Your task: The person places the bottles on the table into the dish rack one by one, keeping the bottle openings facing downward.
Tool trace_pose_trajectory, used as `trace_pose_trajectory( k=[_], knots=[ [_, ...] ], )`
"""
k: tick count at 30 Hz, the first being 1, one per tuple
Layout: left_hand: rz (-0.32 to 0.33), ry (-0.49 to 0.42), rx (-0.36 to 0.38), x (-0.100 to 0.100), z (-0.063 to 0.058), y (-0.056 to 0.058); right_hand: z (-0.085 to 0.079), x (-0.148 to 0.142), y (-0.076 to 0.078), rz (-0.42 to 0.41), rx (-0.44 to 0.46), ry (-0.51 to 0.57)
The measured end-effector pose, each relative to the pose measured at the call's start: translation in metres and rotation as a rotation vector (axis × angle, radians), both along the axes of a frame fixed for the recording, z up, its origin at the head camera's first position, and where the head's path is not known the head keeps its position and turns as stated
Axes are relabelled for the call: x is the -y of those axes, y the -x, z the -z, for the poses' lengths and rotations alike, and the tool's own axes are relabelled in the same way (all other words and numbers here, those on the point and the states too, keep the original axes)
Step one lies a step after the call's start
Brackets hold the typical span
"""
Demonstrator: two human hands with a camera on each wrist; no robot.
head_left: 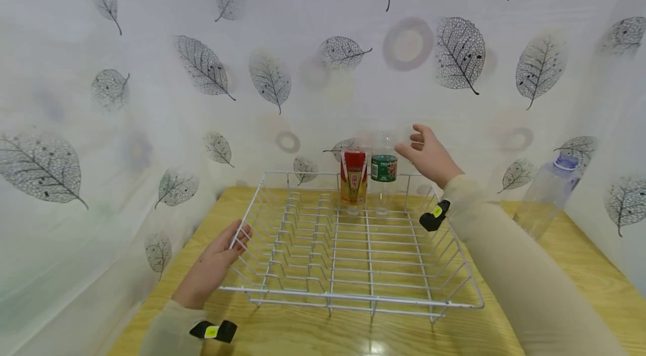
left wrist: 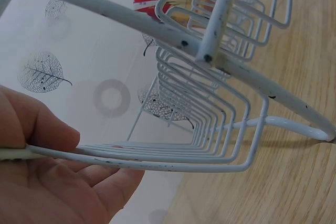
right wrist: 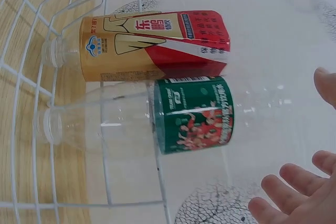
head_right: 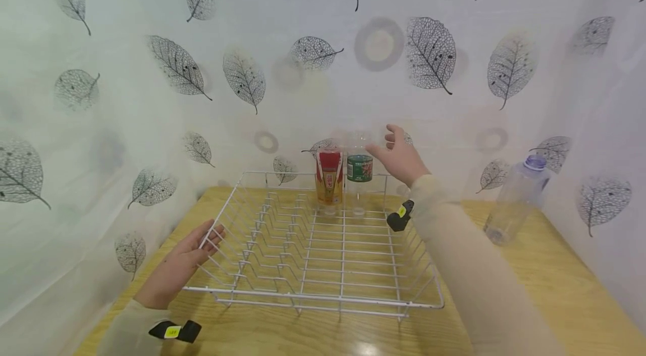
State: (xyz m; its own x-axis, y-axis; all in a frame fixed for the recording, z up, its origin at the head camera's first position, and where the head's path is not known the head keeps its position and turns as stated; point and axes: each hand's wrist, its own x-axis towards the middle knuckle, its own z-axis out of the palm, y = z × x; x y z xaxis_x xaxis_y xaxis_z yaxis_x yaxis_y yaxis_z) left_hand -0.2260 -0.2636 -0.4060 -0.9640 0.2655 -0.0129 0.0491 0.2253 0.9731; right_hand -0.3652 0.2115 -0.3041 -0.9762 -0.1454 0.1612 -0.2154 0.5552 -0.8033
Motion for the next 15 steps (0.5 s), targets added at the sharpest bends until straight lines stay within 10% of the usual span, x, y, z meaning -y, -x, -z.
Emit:
trace_pose_trajectory(
  k=[15],
  knots=[
    [-0.010, 0.007, -0.013, 0.000, 0.002, 0.001, -0.008, -0.063, -0.059, 0.066, -0.166, -0.077]
  ],
)
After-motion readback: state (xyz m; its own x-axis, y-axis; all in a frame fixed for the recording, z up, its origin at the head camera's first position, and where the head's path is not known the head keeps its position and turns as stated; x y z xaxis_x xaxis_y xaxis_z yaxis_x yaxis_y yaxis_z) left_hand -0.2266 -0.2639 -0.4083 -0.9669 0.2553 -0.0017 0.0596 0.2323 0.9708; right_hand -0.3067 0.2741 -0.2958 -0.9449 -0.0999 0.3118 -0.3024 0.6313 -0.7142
